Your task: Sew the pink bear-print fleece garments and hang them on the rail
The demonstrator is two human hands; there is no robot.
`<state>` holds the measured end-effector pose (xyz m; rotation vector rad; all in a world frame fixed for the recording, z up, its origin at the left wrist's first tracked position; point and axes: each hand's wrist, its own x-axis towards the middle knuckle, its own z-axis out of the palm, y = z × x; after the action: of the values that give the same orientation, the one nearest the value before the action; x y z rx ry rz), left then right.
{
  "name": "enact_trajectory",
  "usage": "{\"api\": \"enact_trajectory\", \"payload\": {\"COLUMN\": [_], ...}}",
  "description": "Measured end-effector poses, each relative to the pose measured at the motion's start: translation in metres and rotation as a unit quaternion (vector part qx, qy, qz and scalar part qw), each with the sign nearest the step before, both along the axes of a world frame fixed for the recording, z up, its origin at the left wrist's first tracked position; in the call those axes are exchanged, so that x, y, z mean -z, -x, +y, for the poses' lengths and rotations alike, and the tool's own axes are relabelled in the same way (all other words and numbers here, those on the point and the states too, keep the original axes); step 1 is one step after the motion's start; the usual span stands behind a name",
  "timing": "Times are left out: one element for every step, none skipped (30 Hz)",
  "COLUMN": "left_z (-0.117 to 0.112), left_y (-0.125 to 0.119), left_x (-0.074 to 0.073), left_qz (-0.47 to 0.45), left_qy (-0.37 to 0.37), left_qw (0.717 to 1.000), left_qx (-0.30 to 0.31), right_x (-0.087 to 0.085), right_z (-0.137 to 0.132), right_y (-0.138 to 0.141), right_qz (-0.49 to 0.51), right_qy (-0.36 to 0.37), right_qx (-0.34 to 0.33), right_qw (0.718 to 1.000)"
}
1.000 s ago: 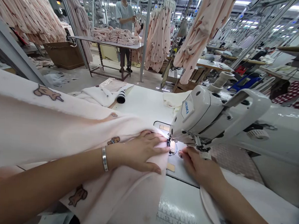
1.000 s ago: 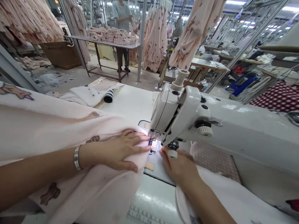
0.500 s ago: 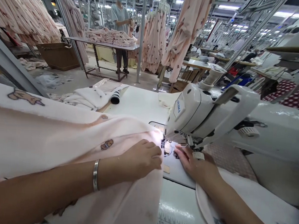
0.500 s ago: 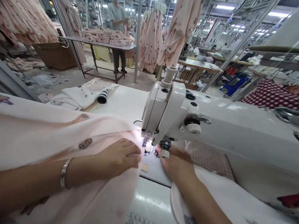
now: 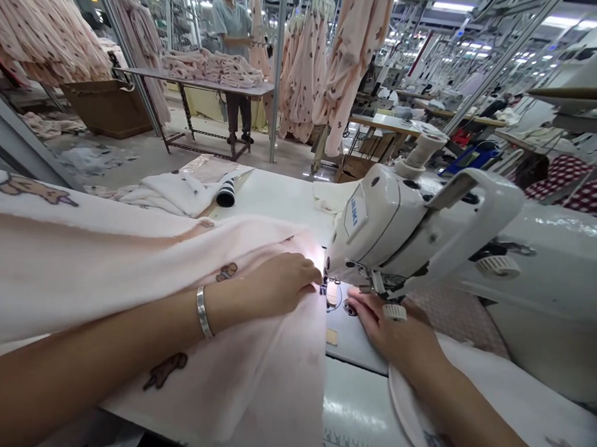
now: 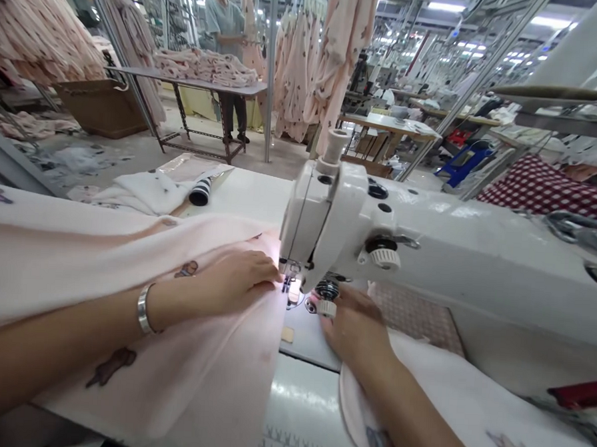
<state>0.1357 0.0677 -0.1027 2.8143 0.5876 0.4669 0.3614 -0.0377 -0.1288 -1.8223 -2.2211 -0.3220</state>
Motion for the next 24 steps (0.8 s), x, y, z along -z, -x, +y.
{"api": "enact_trajectory", "payload": {"left_z": [-0.002,-0.003,-0.005,-0.005,-0.004,-0.001,0.004,0.011,0.022,0.034,0.047,0.06,0.072,0.082,0.088,0.09,0.087,0.08,0.069,0.054,0.036,0.018,0.0,-0.016], "left_y": [0.003,0.006,0.009,0.01,0.01,0.009,0.006,0.001,-0.005,-0.012,-0.02,-0.028,-0.036,-0.043,-0.049,-0.052,-0.052,-0.05,-0.045,-0.037,-0.028,-0.017,-0.007,0.003], "left_x": [-0.001,-0.001,0.0,0.001,0.003,0.005,0.007,0.009,0.011,0.012,0.013,0.013,0.013,0.012,0.01,0.007,0.003,-0.002,-0.008,-0.014,-0.019,-0.023,-0.026,-0.026], "left_qz": [0.003,0.006,0.009,0.01,0.008,0.006,0.006,0.009,0.015,0.021,0.027,0.031,0.032,0.034,0.036,0.038,0.038,0.036,0.032,0.028,0.023,0.021,0.021,0.025], "left_qy": [0.004,0.002,-0.004,-0.015,-0.028,-0.04,-0.049,-0.054,-0.057,-0.057,-0.056,-0.056,-0.056,-0.055,-0.053,-0.049,-0.046,-0.042,-0.038,-0.033,-0.024,-0.013,-0.001,0.005], "left_qw": [1.0,0.999,0.998,0.998,0.998,0.998,0.998,0.997,0.997,0.998,0.997,0.997,0.997,0.997,0.997,0.997,0.996,0.996,0.995,0.994,0.994,0.994,0.996,0.997], "left_qx": [-0.023,-0.044,-0.056,-0.059,-0.059,-0.055,-0.05,-0.045,-0.04,-0.037,-0.034,-0.033,-0.037,-0.04,-0.045,-0.052,-0.062,-0.075,-0.089,-0.101,-0.107,-0.104,-0.088,-0.066], "right_x": [-0.003,-0.005,-0.008,-0.011,-0.013,-0.015,-0.015,-0.014,-0.012,-0.01,-0.007,-0.005,-0.003,-0.001,0.0,0.0,-0.001,-0.002,-0.004,-0.006,-0.009,-0.012,-0.014,-0.015], "right_z": [-0.004,-0.008,-0.012,-0.017,-0.021,-0.024,-0.026,-0.025,-0.023,-0.019,-0.014,-0.009,-0.005,-0.003,-0.001,-0.001,-0.002,-0.004,-0.006,-0.008,-0.009,-0.01,-0.011,-0.01], "right_y": [0.006,0.014,0.023,0.032,0.04,0.045,0.047,0.046,0.04,0.032,0.022,0.012,0.004,-0.003,-0.008,-0.009,-0.009,-0.006,-0.002,0.002,0.007,0.012,0.017,0.022], "right_qz": [0.003,0.007,0.012,0.019,0.025,0.031,0.031,0.021,-0.001,-0.03,-0.059,-0.084,-0.102,-0.11,-0.11,-0.108,-0.105,-0.101,-0.095,-0.087,-0.074,-0.055,-0.033,-0.008], "right_qy": [-0.015,-0.026,-0.036,-0.041,-0.042,-0.042,-0.042,-0.042,-0.042,-0.045,-0.055,-0.066,-0.077,-0.087,-0.096,-0.096,-0.088,-0.078,-0.07,-0.062,-0.057,-0.059,-0.056,-0.046], "right_qx": [-0.027,-0.061,-0.103,-0.154,-0.205,-0.248,-0.278,-0.293,-0.289,-0.27,-0.242,-0.21,-0.181,-0.161,-0.153,-0.157,-0.167,-0.18,-0.19,-0.197,-0.203,-0.213,-0.227,-0.242], "right_qw": [1.0,0.998,0.994,0.987,0.977,0.967,0.959,0.955,0.956,0.961,0.967,0.972,0.975,0.977,0.978,0.977,0.976,0.975,0.975,0.975,0.975,0.974,0.972,0.969]}}
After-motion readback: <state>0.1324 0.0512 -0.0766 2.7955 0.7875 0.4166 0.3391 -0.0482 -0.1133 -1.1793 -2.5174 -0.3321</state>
